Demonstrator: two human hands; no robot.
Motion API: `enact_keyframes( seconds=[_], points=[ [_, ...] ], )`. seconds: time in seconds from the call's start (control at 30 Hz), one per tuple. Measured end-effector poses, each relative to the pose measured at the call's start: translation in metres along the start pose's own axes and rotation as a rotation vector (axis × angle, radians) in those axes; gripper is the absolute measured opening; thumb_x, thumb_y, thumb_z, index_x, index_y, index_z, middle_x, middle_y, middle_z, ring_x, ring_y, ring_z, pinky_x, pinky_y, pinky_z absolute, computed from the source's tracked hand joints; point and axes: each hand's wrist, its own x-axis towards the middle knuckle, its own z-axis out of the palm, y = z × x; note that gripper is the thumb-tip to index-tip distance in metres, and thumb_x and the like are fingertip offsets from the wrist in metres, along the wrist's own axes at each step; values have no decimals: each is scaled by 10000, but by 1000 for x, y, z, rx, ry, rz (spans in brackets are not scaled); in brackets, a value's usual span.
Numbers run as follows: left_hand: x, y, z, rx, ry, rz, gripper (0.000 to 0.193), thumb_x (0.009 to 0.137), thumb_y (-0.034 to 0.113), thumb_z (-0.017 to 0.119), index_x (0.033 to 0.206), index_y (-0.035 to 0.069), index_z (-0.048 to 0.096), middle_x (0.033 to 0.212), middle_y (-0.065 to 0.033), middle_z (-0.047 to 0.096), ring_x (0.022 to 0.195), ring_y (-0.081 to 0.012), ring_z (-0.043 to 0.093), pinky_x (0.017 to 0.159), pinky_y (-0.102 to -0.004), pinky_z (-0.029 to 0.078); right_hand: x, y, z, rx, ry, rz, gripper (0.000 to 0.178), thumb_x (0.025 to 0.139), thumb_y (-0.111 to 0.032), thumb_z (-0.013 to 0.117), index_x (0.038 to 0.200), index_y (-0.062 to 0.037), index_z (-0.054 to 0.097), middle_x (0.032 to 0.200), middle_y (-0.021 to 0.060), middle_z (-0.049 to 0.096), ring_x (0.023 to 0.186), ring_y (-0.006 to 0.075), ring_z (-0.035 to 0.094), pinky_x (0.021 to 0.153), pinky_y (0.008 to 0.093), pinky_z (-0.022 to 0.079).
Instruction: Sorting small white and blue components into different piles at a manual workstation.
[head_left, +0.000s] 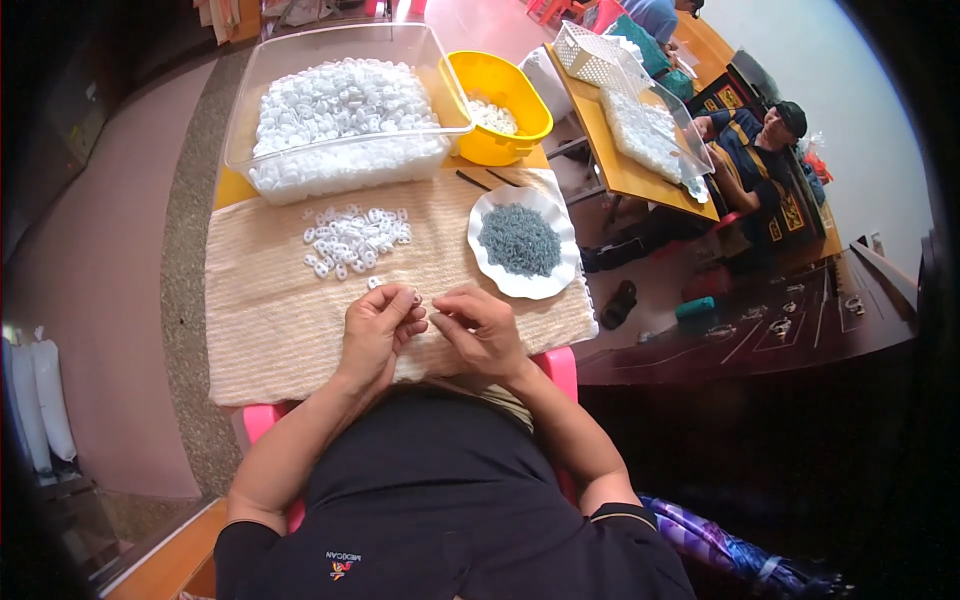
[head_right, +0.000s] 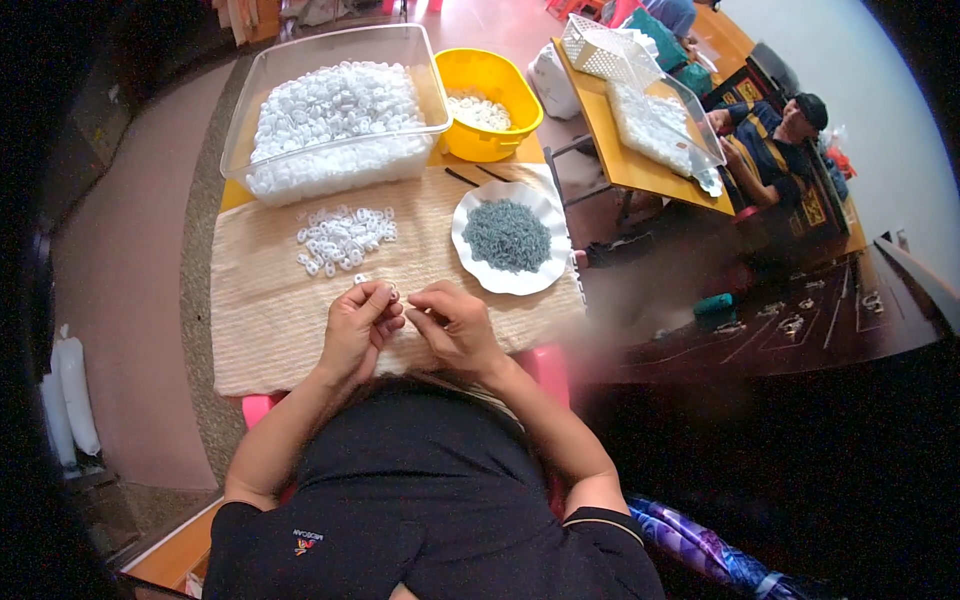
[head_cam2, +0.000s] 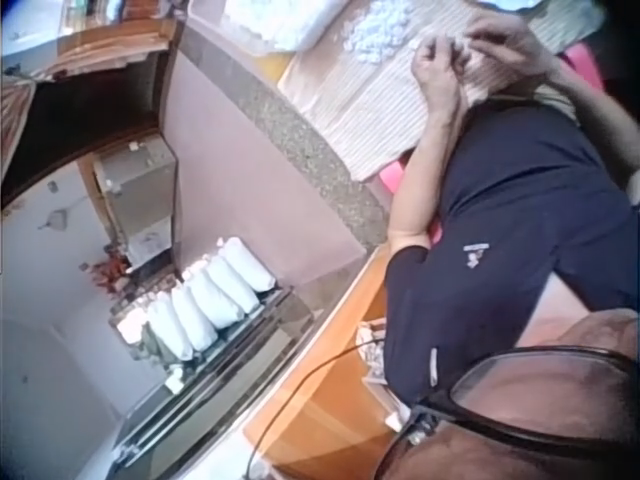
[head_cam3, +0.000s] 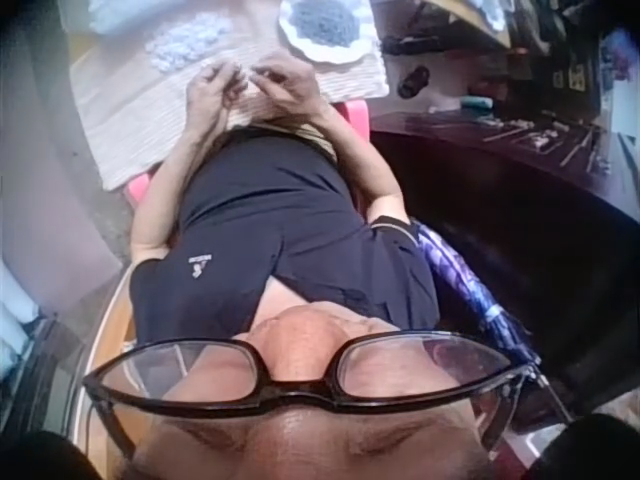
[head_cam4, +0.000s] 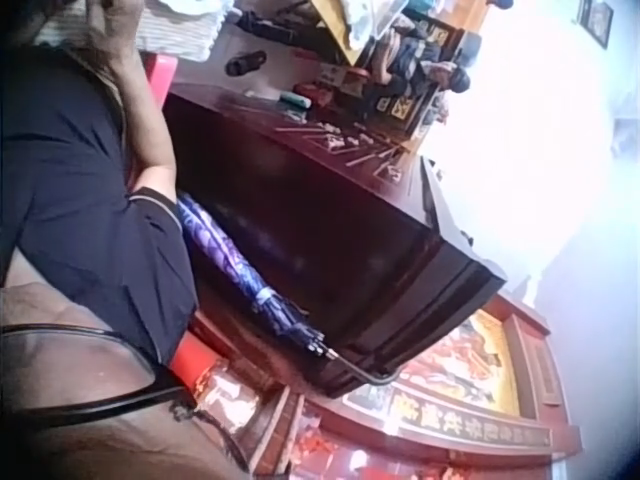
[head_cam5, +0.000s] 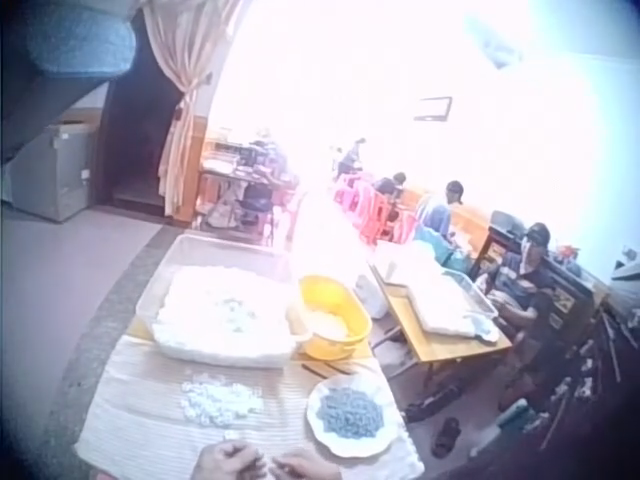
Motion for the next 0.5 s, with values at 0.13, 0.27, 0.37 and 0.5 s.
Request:
enact_keyframes(
  seconds=[0.13,0.27,0.37,0.5],
  points=[
    [-1,1,2,0,24,8,98,931,119,595,989,40,604,848,-22,618,762,-97,615,678,-235,556,-8,1,-35,-205,33,-34,187,785,40,694,966,25,648,902,112,624,685,145,622,572,244,492],
    [-2,2,7,20,61,12,135,927,110,600,1033,28,605,860,-30,620,761,-98,615,684,-237,558,-13,9,-76,-577,58,35,248,769,-42,729,1003,-6,653,925,117,628,663,189,636,578,287,505],
    [-2,1,5,32,60,7,177,924,102,603,1080,17,601,862,-33,621,763,-101,615,686,-241,561,-13,0,-94,-785,-8,131,303,756,-141,748,1022,-27,658,956,114,626,708,251,645,624,347,516],
    [-2,-2,6,37,45,2,188,921,92,605,1092,15,599,871,-34,624,767,-103,619,695,-245,563,-13,3,-101,-913,-121,201,412,745,-217,749,1106,-61,627,1004,105,596,841,316,633,697,406,518]
  ],
)
